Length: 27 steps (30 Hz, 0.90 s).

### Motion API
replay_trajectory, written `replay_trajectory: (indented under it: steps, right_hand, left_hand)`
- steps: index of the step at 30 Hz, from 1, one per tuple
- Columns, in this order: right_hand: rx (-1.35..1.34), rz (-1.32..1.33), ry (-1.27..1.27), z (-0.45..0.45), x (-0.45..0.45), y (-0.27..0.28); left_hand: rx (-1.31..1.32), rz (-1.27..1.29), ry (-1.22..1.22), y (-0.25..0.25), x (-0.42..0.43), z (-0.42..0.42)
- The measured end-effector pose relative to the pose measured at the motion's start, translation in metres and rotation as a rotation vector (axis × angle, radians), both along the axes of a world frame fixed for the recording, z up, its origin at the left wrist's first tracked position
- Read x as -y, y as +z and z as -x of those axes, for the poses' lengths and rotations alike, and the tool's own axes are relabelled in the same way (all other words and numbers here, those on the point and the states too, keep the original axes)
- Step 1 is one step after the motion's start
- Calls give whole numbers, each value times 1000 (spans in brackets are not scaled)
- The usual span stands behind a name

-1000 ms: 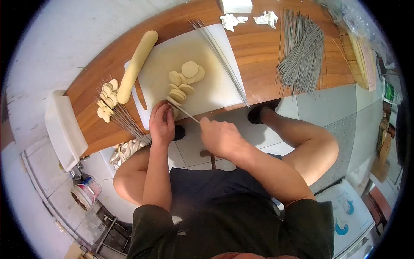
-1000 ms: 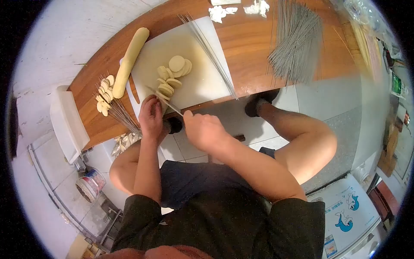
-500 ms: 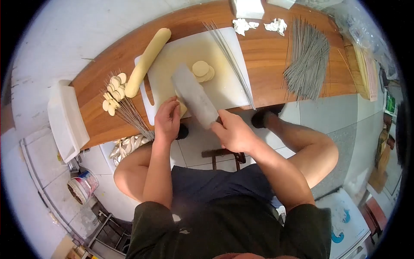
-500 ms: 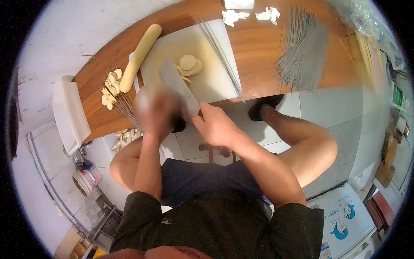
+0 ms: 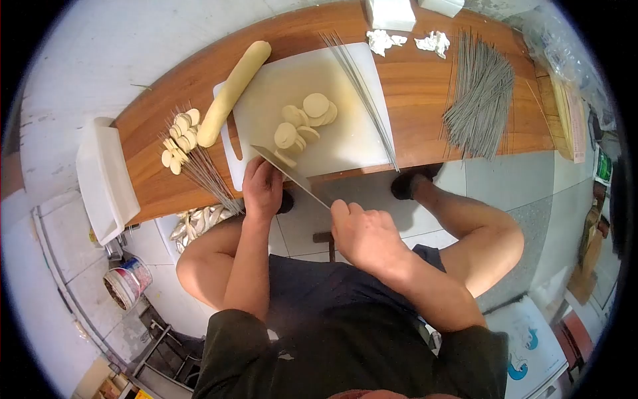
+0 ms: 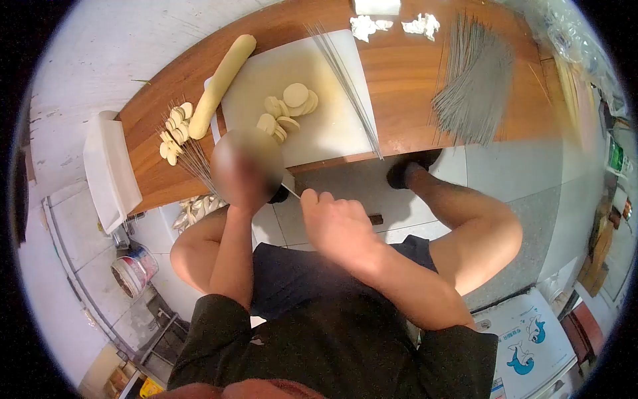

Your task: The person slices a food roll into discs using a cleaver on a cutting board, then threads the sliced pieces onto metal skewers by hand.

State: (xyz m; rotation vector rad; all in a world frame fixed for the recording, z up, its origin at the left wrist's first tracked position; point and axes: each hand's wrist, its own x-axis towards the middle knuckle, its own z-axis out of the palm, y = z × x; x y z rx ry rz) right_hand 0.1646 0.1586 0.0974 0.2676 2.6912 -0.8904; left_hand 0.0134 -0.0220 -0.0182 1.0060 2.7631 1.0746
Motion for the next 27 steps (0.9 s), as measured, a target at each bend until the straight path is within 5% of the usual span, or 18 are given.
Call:
replay_trajectory:
  steps: [2,6,27]
  right_hand:
    - [-8,-2,5,-1,1,0]
    - [37,-4,25,0,2,4]
    - [222,104,73,14,-5,18]
  left_hand:
    - [117,-140,70,18,-14,-1]
    - [15,123,-3,-1,2,2]
    - [154,-101,77,2,-8,2]
